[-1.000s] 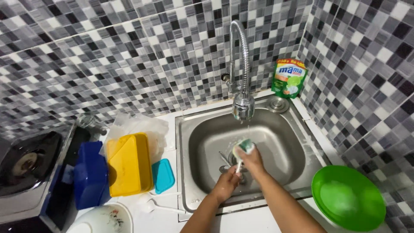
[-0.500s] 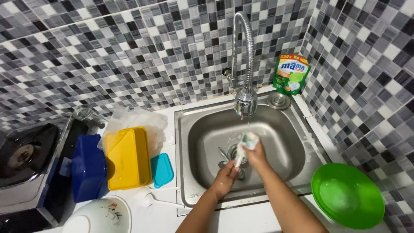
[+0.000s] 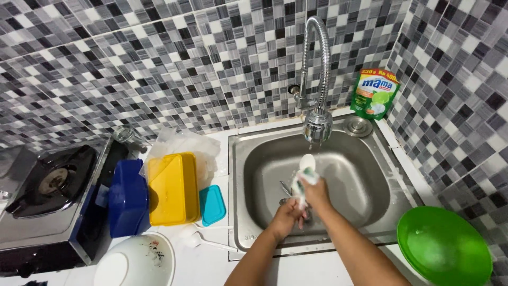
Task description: Washing various plastic containers and utensils in a kitchen sink using a sponge.
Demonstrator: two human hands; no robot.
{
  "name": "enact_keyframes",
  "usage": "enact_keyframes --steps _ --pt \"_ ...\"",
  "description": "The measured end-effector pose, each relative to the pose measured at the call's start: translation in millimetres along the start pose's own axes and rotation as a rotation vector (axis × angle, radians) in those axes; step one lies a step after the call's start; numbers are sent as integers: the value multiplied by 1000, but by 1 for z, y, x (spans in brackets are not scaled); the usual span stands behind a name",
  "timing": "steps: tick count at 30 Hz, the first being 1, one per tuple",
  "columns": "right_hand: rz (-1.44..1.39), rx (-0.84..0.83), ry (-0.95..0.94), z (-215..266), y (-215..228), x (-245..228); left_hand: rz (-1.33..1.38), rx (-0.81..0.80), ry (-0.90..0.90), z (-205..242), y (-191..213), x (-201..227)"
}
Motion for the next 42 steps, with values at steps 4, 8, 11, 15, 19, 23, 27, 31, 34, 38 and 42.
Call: enact_keyframes --steps 4,8,11,15,19,23,27,31,34,38,42 --pt "81 -26 -134 1 -17 14 -40 75 20 12 -5 34" --pt "198 -19 202 -5 -15 15 -14 173 95 7 8 19" --pt "353 -9 242 4 5 -20 2 180 78 -7 27 -17" --pt "786 -204 102 57 0 -82 224 287 178 13 14 35" --pt "590 -393 277 47 -11 -46 435 339 135 0 36 -5" --pt "390 -427 383 42 -9 -32 696 298 -142 12 36 43" --pt "542 -177 4 46 6 -41 556 197 -108 2 37 10" --pt "417 -126 3 14 -7 45 261 340 173 9 30 14" --pt "424 -161 147 25 -20 35 450 359 109 17 16 49" --pt "327 -35 -3 5 1 18 549 479 70 17 32 35" --pt "2 -79 270 -6 -8 -4 245 362 172 1 33 -8"
Point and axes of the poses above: each hand's wrist, its own z-axis away from the middle knuckle, its own y-axis out of the back of the hand, x = y × z, the point moved 7 cm from there along -z, towards the middle knuckle
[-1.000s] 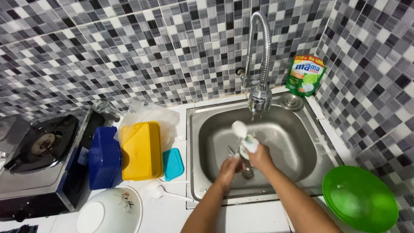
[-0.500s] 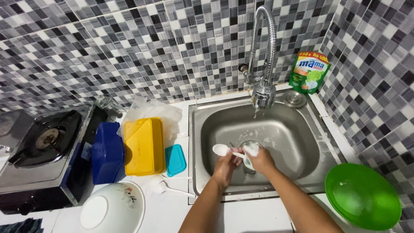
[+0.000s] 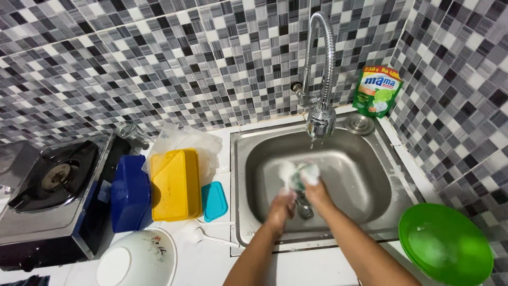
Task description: Washing various plastic containers and utensils in a kitchen sink using a sponge.
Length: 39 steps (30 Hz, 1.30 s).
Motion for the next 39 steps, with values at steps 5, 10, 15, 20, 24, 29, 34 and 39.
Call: enact_keyframes --steps 5,10,15,20,24,29,34,39 --pt "435 -40 -14 11 0 -59 -117 -214 13 18 -27 8" --pt "679 -66 -292 9 12 -40 -74 -277 12 29 -34 21" --pt "579 159 296 38 -8 -110 51 -293 53 1 -10 -17" --pt "452 130 -78 1 21 -25 -14 -274 70 26 -32 15" --pt "-412 135 -544 8 14 -11 35 -76 45 25 -18 26" --pt "-344 71 -120 29 -5 -79 -58 -13 -62 15 -7 28" --pt "253 141 -145 0 14 -35 -190 -147 -304 10 -18 18" --pt "222 306 121 -2 47 -20 -28 -67 -192 -12 1 -8"
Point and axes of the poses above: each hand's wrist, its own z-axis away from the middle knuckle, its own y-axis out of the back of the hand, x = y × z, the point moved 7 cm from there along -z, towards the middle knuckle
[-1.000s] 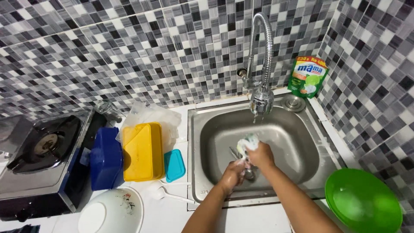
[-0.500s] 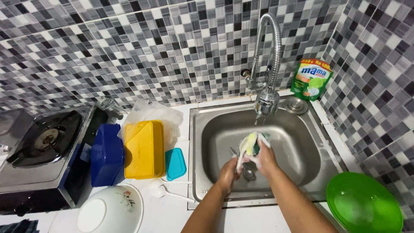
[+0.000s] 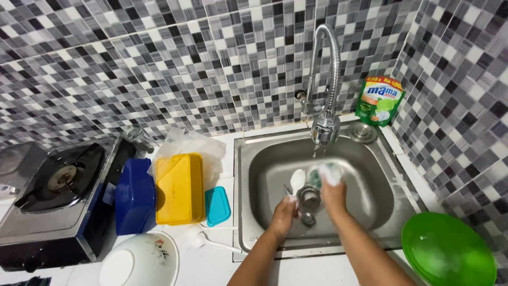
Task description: Washing various plastic containers and utensils in a kitchen sink using a sponge.
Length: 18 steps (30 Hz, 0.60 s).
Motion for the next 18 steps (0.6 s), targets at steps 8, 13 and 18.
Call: enact_keyframes --steps 8,13,18 --pt "443 -225 13 -3 -19 -42 -443 -49 -173 26 -26 42" --pt "425 -249 -102 3 -26 -30 -337 3 -78 27 -19 42" --pt "331 -186 -110 2 -33 -5 -275 -9 20 30 -27 42"
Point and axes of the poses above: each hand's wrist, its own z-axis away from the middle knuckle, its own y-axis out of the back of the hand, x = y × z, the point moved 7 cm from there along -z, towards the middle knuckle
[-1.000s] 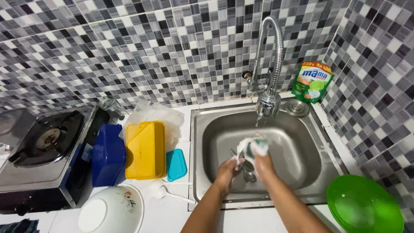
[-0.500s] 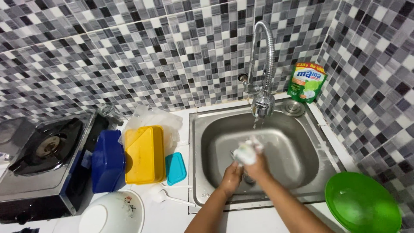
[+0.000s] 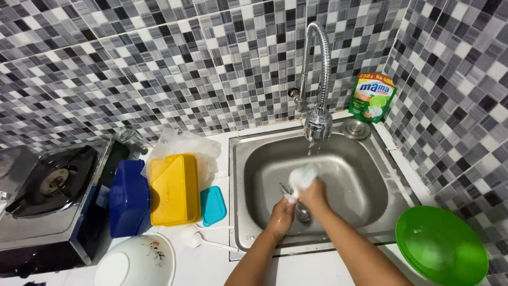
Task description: Washing various plastic containers and utensils in a kitchen sink using a sponge.
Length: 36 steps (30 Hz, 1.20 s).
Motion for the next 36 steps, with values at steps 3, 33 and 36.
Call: enact_keyframes --steps 3,33,36 --pt "-148 -8 -123 -19 1 29 17 -2 21 -7 5 -18" --pt "-487 -435 63 75 -7 -48 488 188 331 5 23 14" --pt "-132 -150 195 64 26 -67 437 64 187 -7 21 -1"
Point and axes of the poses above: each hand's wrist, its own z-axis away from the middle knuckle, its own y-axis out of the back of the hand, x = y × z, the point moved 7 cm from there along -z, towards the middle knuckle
